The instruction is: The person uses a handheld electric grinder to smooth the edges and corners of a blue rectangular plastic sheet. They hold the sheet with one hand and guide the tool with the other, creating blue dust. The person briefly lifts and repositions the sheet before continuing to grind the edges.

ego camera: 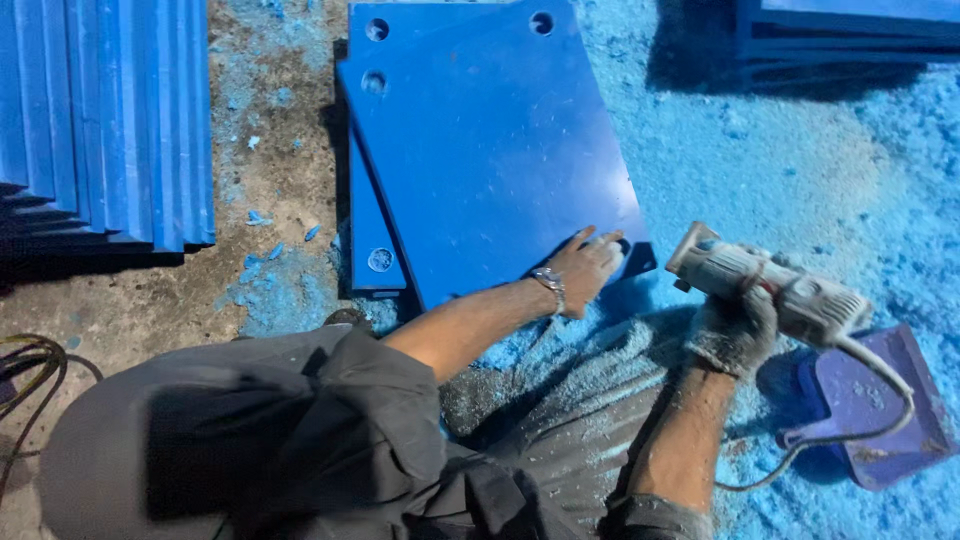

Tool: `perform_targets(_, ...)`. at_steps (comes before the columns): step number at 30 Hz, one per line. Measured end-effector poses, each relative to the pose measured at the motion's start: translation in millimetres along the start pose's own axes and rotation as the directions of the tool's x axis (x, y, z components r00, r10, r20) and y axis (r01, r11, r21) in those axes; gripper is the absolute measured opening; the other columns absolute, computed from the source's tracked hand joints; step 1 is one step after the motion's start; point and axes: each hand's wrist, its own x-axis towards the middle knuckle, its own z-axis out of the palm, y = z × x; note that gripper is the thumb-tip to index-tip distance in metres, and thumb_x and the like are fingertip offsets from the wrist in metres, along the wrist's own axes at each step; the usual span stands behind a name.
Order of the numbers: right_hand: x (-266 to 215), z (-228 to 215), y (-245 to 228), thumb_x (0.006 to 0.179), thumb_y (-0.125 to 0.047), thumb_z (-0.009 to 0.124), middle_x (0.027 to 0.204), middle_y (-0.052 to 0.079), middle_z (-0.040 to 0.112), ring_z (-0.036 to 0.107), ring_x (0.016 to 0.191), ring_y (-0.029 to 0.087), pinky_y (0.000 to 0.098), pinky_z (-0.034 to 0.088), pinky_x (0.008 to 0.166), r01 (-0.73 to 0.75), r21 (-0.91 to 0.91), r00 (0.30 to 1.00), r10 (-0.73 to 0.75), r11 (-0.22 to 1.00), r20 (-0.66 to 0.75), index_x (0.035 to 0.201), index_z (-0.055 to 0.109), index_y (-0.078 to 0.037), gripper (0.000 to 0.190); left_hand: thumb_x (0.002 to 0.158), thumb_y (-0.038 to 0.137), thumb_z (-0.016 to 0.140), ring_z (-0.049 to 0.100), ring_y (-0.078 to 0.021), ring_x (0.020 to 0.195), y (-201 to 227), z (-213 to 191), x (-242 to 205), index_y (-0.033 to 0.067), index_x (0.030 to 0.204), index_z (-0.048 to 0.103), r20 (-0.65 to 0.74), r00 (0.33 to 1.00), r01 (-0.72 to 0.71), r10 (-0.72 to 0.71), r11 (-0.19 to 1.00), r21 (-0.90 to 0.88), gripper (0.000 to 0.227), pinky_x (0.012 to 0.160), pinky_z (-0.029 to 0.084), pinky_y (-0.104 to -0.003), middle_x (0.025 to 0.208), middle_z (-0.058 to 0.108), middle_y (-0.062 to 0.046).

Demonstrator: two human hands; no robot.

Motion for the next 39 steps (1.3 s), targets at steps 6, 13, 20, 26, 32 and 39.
perform_targets(6, -15.2, 15.4, 12.8, 0.089, 0.002, 0.077, 0.139, 0.012, 0.059, 0.056, 0.137, 0.031, 0.0497, 0.042, 0.127, 0.007, -0.261, 0.997, 0.015, 0.965, 0.082, 0.151, 0.046, -0.006, 0.07, 0.061, 0.042, 0.093, 0.022, -0.0285, 0.153, -17.8, -1.2, -29.3, 0.0003, 0.149, 0.038, -0.015, 0.997, -0.069, 0.071, 0.994, 0.085, 0.112, 0.127, 0.013, -0.052, 0.16, 0.033, -0.016)
perform_targets(13, -43.9, -0.5, 35.2, 0.105, -0.023, 0.07, 0.139, 0.014, 0.062, 0.059, 0.128, 0.028, 0.0407, 0.047, 0.112, 0.352, -0.928, 0.931, 0.053, 0.119, 0.36, 0.146, 0.053, -0.002, 0.049, 0.072, 0.034, 0.086, 0.027, -0.029, 0.151, -54.3, 18.2, -56.4, 0.0078, 0.148, 0.043, -0.083, 0.987, -0.125, 0.14, 0.979, 0.163, 0.092, 0.127, 0.019, -0.053, 0.158, 0.039, -0.009)
perform_targets(20, -57.3, -33.0, 60.4, 0.097, -0.026, 0.069, 0.103, 0.012, 0.069, 0.064, 0.096, 0.029, 0.0439, 0.052, 0.081, 0.158, -0.954, 0.977, 0.178, -0.255, 0.114, 0.112, 0.068, -0.007, 0.025, 0.084, 0.027, 0.079, 0.027, -0.0231, 0.154, -74.8, 68.9, -69.8, 0.0148, 0.163, 0.026, -0.373, 0.904, -0.058, 0.21, 0.923, 0.38, 0.096, 0.13, 0.021, -0.045, 0.169, 0.03, -0.006)
perform_targets(26, -59.7, -64.2, 67.8, 0.084, -0.034, 0.079, 0.095, 0.011, 0.068, 0.062, 0.086, 0.029, 0.0453, 0.052, 0.071, 0.272, -0.879, 0.96, 0.169, -0.392, 0.222, 0.108, 0.068, -0.005, 0.039, 0.088, 0.062, 0.069, 0.025, -0.031, 0.152, -96.5, 71.1, -85.6, 0.0129, 0.162, 0.017, -0.364, 0.92, -0.045, 0.147, 0.96, 0.276, 0.103, 0.128, 0.02, -0.05, 0.165, 0.027, -0.013)
perform_targets(32, -62.2, -75.9, 74.5, 0.09, -0.035, 0.075, 0.094, 0.007, 0.071, 0.064, 0.087, 0.026, 0.0436, 0.054, 0.073, 0.16, -0.929, 0.968, 0.237, -0.333, 0.082, 0.108, 0.07, -0.008, 0.033, 0.088, 0.075, 0.058, 0.025, -0.0303, 0.152, -107.1, 68.3, -85.9, 0.0185, 0.162, 0.017, -0.396, 0.905, -0.044, 0.155, 0.96, 0.277, 0.101, 0.127, 0.02, -0.051, 0.164, 0.028, -0.011)
perform_targets(39, -75.9, -46.9, 79.8, 0.094, -0.026, 0.068, 0.1, 0.011, 0.071, 0.066, 0.092, 0.028, 0.0444, 0.054, 0.077, 0.051, -0.992, 0.978, 0.207, -0.114, 0.027, 0.11, 0.07, -0.006, 0.026, 0.086, 0.077, 0.056, 0.025, -0.0301, 0.151, -110.7, 60.4, -86.0, 0.0196, 0.161, 0.017, -0.385, 0.91, -0.063, 0.155, 0.968, 0.242, 0.102, 0.128, 0.019, -0.051, 0.164, 0.028, -0.01)
